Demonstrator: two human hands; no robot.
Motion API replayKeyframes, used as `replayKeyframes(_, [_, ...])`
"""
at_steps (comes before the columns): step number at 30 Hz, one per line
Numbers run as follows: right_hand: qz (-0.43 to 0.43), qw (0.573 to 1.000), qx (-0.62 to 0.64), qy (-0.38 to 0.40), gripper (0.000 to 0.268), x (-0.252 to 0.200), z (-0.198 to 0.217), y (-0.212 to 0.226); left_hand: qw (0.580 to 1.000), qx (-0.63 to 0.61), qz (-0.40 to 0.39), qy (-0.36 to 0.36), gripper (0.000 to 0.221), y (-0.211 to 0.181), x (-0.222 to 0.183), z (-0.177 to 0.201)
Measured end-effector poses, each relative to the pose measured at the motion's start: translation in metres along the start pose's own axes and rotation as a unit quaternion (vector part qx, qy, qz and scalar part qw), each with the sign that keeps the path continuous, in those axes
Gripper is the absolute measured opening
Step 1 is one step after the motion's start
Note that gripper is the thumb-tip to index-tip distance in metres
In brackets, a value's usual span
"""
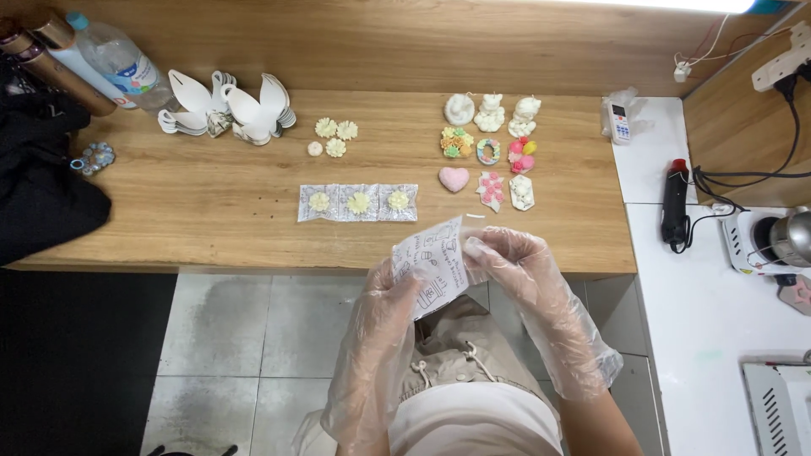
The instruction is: Individual packaging of small flower-shaped wax melts into clear plastic bags.
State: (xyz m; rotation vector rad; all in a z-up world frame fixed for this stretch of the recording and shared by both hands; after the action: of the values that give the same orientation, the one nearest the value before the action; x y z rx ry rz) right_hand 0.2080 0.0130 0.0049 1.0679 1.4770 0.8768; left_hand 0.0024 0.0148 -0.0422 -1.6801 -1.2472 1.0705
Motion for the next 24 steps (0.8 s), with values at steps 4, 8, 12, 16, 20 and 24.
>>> replayKeyframes(4, [-0.033,0.998,0.055,-0.022,0.028,-0.001,0.008,-0.003,0.81,0.445,-0.361,0.129,0.02,0.009,-0.004,0.011])
replayKeyframes(8, [-0.06,0.996,0.066,0.006,0.03,-0.011,0.003,0.01,0.994,-0.102,0.026,0.012,0.035,0.013,0.004,0.009])
replayKeyframes(12, [-0.02,0.998,0.028,0.053,0.03,-0.01,0.004,0.008,0.994,-0.094,0.02,0.049,0.044,0.009,0.01,0.009])
replayKeyframes(16, [-0.021,0.998,-0.014,-0.049,0.024,-0.002,0.005,0.007,0.893,0.404,-0.112,-0.163,0.052,-0.037,0.005,-0.006])
replayKeyframes(20, [-0.027,0.974,-0.158,-0.161,0.019,-0.008,-0.009,0.021,0.799,0.423,-0.364,-0.223,0.051,-0.053,-0.014,-0.033])
replayKeyframes(24, [0.029,0.968,-0.187,-0.164,0.019,-0.005,-0.007,0.008,0.899,0.338,-0.268,-0.075,0.086,-0.053,-0.007,-0.058])
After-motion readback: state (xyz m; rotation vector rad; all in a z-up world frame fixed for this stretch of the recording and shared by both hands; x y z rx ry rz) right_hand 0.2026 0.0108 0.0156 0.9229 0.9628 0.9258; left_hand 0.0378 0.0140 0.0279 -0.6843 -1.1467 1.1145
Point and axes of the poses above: each hand's wrist, its own x-axis towards the middle knuckle, its own z-axis out of the back of the hand, y = z × x, the point moved 4 cm from there along x, towards the middle knuckle, and after that the axes turned 9 degrees about -z, right-handed, at the moved point
